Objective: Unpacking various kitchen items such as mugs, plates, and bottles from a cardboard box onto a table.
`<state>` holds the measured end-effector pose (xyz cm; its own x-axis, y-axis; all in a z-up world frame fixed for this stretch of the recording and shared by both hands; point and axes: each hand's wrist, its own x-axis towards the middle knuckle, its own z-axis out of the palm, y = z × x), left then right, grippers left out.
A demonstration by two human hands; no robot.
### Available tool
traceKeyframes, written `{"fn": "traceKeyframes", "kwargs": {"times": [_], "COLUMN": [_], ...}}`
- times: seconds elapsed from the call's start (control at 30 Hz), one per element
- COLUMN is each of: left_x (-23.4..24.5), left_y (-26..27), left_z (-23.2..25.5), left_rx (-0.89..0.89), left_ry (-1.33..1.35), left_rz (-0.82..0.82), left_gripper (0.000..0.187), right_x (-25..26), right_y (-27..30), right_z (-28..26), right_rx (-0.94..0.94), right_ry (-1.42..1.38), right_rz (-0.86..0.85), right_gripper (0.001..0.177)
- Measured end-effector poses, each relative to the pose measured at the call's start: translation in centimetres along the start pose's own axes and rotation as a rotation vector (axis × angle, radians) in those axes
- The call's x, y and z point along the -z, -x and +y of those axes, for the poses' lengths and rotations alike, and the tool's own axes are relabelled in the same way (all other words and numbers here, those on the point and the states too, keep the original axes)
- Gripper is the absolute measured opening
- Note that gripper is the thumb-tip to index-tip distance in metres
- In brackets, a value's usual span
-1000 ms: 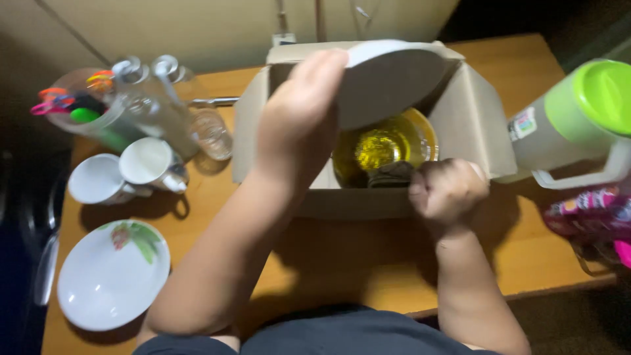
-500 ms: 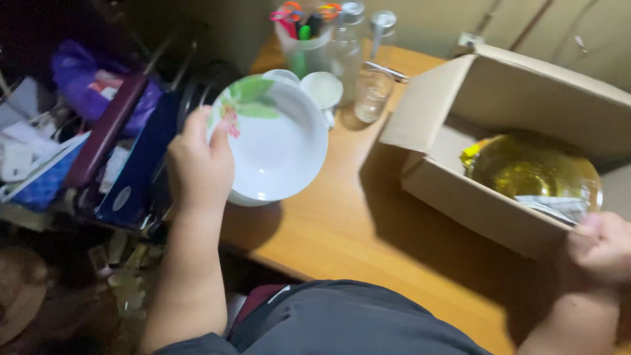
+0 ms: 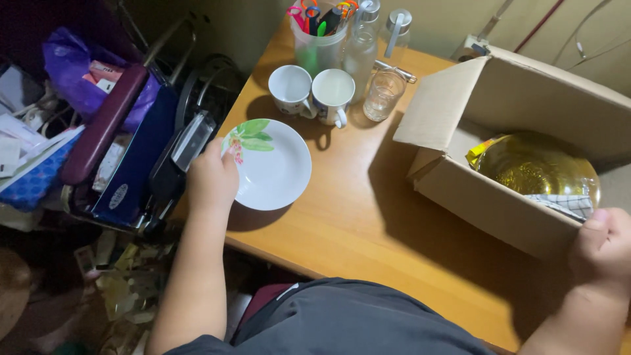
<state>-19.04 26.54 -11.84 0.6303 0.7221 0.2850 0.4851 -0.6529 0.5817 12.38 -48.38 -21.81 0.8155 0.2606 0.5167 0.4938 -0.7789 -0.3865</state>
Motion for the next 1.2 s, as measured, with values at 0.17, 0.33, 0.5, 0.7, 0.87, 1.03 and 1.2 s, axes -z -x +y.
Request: {"fn": "traceKeyframes", "kwargs": {"times": [0.17, 0.33, 0.5, 0.7, 0.87, 1.03, 1.2], "left_x": [-0.3, -1.2, -1.4, -1.7, -3.6, -6.6, -14.0], "left_y": [0.0, 0.3, 0.3, 0.5, 1.9, 3.6, 3.9], "left_z": [0.1, -0.7, -0.2, 4.9, 16.2, 29.5, 41.5], "left_rx": [0.014, -0.054, -0.055, -0.256, -0.576, -1.016, -1.028], "left_ry": [-0.058, -0.149, -0.265, -0.302, -0.025, 0.394, 0.183], "left_rz": [-0.005, 0.059, 0.035, 0.164, 0.16, -0.138, -0.52], "left_gripper": [0.031, 0.026, 0.029, 0.049, 0.042, 0.014, 0.012], "right_x": [0.9, 2.3, 3.5, 6.0, 5.8, 5.8, 6.5], "right_y": [-0.4, -2.2, -4.2, -6.3, -6.0, -5.9, -6.6], "right_z": [-11.9, -13.6, -15.7, -20.9, -22.7, -23.5, -24.5], "right_rx": [-0.086, -0.249, -0.335, -0.326, -0.283, -0.136, -0.098], "right_ry": [-0.065, -0.175, -0.147, 0.205, 0.343, 0.395, 0.337], "right_rz": [-0.041, -0.197, -0.296, -0.367, -0.311, -0.148, -0.08], "right_gripper": [0.041, 0.044, 0.042, 0.041, 0.036, 0.029, 0.027]}}
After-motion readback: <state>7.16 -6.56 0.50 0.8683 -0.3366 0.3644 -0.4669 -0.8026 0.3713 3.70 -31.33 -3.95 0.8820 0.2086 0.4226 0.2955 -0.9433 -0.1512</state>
